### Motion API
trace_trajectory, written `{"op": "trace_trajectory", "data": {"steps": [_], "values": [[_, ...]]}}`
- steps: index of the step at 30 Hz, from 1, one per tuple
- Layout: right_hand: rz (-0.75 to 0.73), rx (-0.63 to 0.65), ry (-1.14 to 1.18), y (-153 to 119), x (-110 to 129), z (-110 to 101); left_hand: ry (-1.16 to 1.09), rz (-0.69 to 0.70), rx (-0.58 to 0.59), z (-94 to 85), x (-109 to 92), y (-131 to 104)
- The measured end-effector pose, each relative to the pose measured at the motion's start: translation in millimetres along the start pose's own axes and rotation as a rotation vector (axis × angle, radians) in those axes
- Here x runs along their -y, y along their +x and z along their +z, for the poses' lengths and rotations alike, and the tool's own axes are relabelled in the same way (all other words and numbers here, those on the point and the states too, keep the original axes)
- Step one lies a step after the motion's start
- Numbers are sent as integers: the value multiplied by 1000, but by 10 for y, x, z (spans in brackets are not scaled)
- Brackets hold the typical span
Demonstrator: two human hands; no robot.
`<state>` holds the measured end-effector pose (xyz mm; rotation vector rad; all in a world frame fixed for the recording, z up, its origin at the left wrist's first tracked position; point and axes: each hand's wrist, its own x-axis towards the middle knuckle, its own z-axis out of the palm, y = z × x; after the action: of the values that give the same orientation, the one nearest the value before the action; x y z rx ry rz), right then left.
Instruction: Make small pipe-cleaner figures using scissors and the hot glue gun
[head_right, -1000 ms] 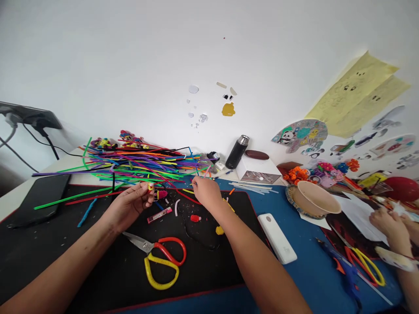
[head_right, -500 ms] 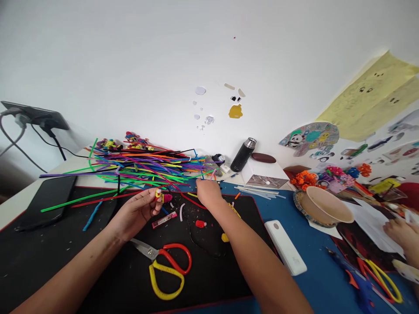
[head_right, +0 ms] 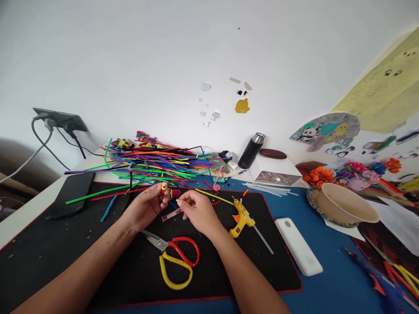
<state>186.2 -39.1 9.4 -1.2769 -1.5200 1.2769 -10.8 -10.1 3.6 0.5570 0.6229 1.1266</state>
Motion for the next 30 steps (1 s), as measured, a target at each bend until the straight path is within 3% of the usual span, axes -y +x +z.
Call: {"op": "trace_trajectory", "data": {"steps": [3,7,20,30], "values": [[64,24,251,-31,28,149,32,4,17,-22,10,4],[34,-8,436,-21,40,257,81,27,38,-42,21,8],[-9,-37,458,-142,-50,87,192,3,66,17,80,-11],[-24,-12,571,-168,-18,121,254,-44,108,32,116,-54]]}}
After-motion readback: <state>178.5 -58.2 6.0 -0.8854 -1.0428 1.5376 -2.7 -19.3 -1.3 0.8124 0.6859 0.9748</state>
